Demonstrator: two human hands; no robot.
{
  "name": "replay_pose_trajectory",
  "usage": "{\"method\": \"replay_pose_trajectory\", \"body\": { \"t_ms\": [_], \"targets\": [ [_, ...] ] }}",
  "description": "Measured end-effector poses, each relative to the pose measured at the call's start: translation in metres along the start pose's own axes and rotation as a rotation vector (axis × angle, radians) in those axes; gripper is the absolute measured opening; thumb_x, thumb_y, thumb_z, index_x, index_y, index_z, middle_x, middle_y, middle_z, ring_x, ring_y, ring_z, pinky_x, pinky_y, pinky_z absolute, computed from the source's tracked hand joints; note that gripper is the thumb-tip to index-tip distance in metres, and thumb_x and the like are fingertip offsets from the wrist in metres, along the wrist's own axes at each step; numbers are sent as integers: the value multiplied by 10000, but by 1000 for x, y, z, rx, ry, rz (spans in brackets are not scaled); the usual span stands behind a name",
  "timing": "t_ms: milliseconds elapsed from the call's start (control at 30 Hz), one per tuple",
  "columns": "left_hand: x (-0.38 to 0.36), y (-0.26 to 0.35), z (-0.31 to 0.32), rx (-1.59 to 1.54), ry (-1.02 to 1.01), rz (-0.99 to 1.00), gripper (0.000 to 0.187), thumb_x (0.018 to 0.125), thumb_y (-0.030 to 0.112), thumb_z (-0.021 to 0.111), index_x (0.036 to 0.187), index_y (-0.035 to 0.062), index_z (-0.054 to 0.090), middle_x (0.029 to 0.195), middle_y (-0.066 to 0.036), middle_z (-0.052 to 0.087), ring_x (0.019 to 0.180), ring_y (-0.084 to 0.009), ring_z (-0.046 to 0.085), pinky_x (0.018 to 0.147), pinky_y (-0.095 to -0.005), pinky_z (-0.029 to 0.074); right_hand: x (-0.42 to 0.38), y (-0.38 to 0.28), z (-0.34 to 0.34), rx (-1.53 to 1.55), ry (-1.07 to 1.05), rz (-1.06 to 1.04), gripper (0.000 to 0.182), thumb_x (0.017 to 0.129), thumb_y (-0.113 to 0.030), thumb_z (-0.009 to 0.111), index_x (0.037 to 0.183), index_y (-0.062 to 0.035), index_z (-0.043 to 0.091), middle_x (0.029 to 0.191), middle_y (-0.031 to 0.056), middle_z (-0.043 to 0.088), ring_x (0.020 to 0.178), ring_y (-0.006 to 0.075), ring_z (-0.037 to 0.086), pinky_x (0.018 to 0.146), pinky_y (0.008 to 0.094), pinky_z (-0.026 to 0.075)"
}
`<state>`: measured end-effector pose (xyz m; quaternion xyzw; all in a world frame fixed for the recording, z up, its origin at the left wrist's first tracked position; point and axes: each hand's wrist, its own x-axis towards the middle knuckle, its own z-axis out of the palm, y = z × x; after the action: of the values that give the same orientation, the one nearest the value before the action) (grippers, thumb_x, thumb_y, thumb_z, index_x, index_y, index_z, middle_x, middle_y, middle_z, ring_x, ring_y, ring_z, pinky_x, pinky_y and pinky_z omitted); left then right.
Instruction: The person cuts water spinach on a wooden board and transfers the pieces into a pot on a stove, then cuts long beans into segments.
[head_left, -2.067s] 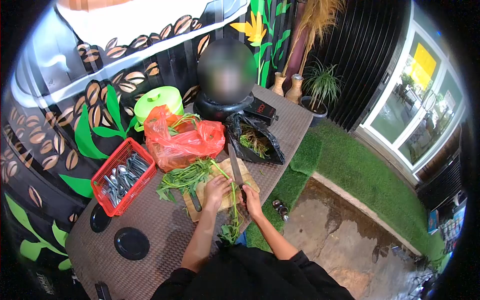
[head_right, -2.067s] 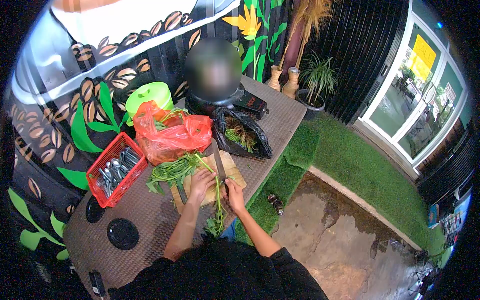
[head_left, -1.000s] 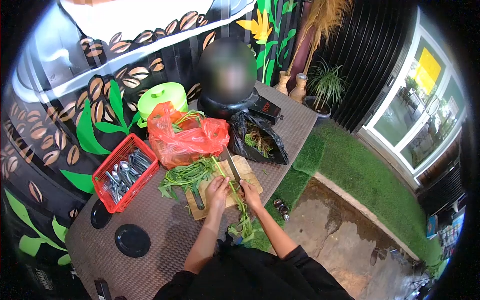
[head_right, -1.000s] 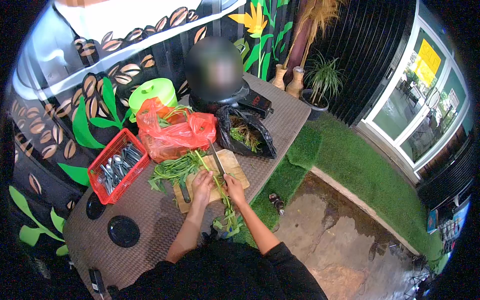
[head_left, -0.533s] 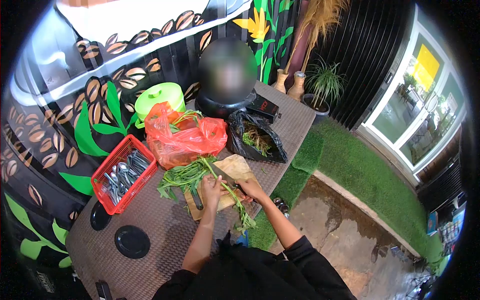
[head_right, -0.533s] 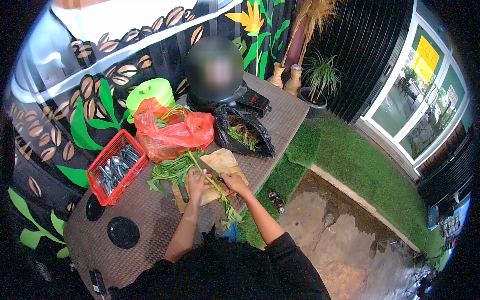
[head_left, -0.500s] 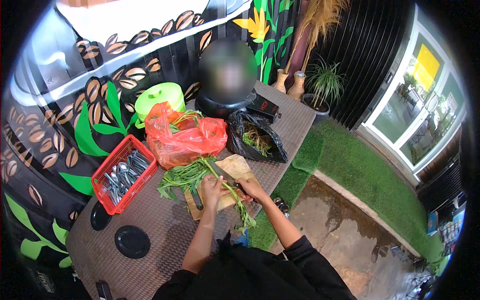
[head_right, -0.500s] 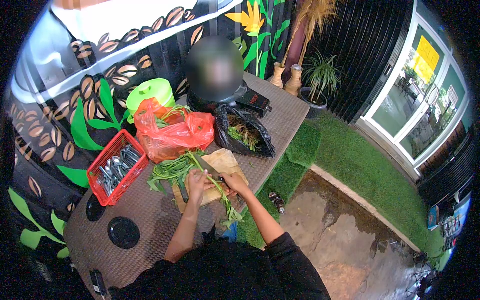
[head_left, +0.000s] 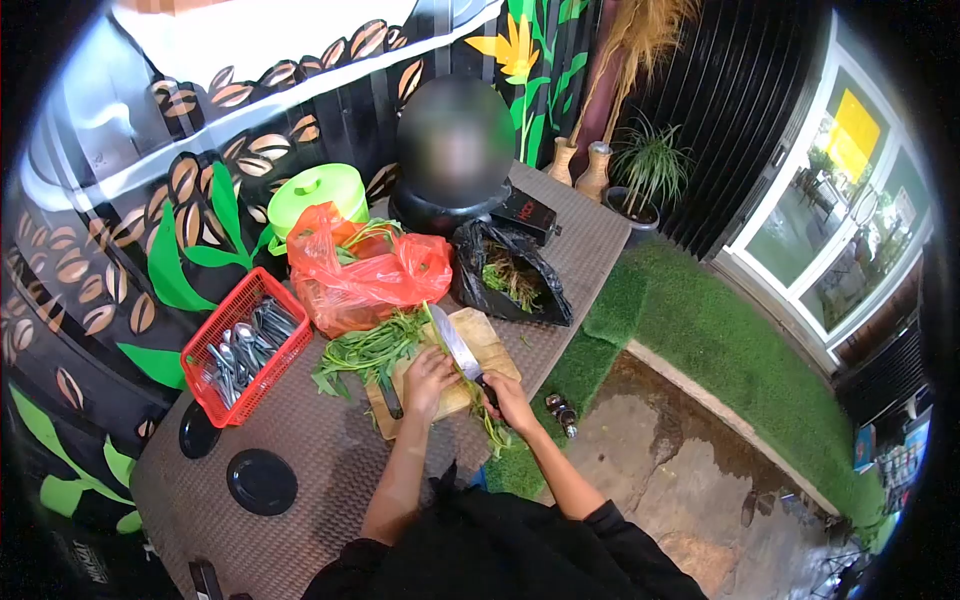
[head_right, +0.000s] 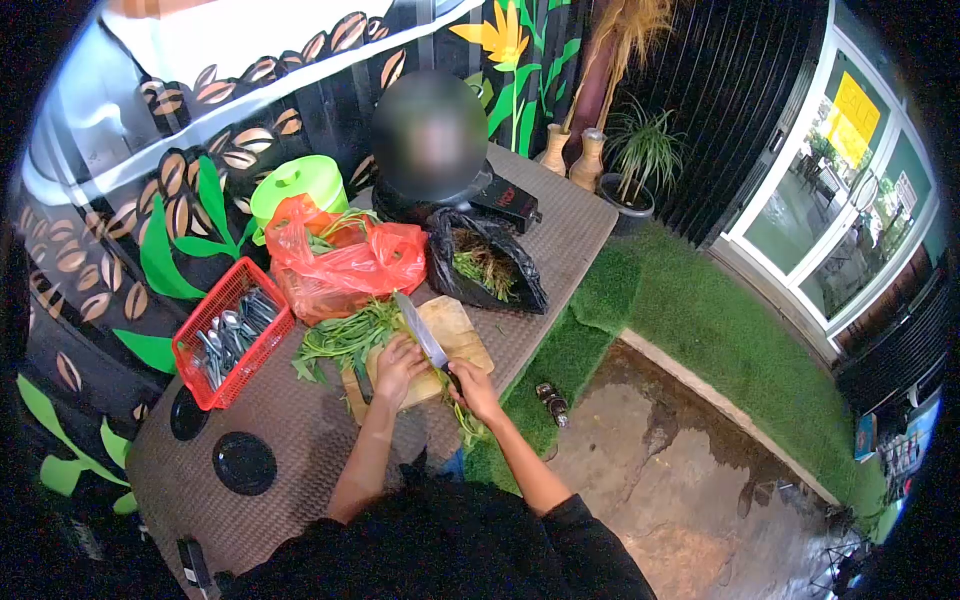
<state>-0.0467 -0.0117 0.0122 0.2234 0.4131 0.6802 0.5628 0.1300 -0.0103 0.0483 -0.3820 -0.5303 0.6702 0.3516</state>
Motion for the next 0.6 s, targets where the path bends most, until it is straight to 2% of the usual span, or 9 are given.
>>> {"method": "replay_pose_trajectory", "body": {
  "t_ms": [33, 167, 333, 433, 500, 600],
  "targets": [
    [1, -1, 1, 0, -1, 0, 441, 841, 35, 616, 1227, -30, 414, 1023, -111, 544, 928, -189, 585, 754, -318, 539, 0, 3, 0, -8, 7, 19, 264, 940, -244, 415, 1074, -61, 550, 507, 7, 450, 359, 74, 350, 356, 225, 268],
    [7, -8, 0, 45, -40, 0, 428, 852, 23, 589, 1239, -29, 413, 1030, -108, 554, 919, -184, 591, 756, -314, 537, 0, 7, -2, 59, 21, 37, 266, 944, -255, 420, 1084, -67, 545, 515, 7, 454, 361, 71, 350, 355, 220, 264],
    [9, -7, 0, 78, -82, 18, 411, 858, 7, 563, 1242, 6, 415, 1032, -93, 577, 895, -174, 610, 749, -293, 538, 0, 9, -8, 62, -103, 129, 294, 950, -270, 418, 1144, -78, 529, 510, -1, 431, 359, 68, 332, 348, 217, 245],
    [7, -6, 1, -7, -75, -67, 375, 861, 17, 561, 1217, 22, 444, 1031, -85, 583, 899, -162, 608, 747, -282, 533, -1, 11, -10, 84, -147, 167, 321, 952, -274, 420, 1186, -74, 514, 521, -4, 430, 366, 67, 324, 348, 222, 243],
    [7, -6, 2, 19, -111, -58, 427, 855, 17, 574, 1244, -45, 412, 1092, -134, 563, 936, -195, 595, 779, -303, 523, -2, 9, -8, 105, -113, 125, 325, 949, -273, 430, 1183, -65, 519, 530, -7, 432, 375, 66, 333, 353, 222, 247],
    [3, -4, 2, 2, -79, -72, 445, 852, 26, 591, 1248, -55, 406, 1094, -145, 555, 948, -191, 588, 785, -299, 523, -1, 5, -3, 66, -10, 20, 327, 942, -270, 451, 1157, -40, 542, 549, -13, 440, 413, 63, 364, 379, 221, 267]
  ]
}}
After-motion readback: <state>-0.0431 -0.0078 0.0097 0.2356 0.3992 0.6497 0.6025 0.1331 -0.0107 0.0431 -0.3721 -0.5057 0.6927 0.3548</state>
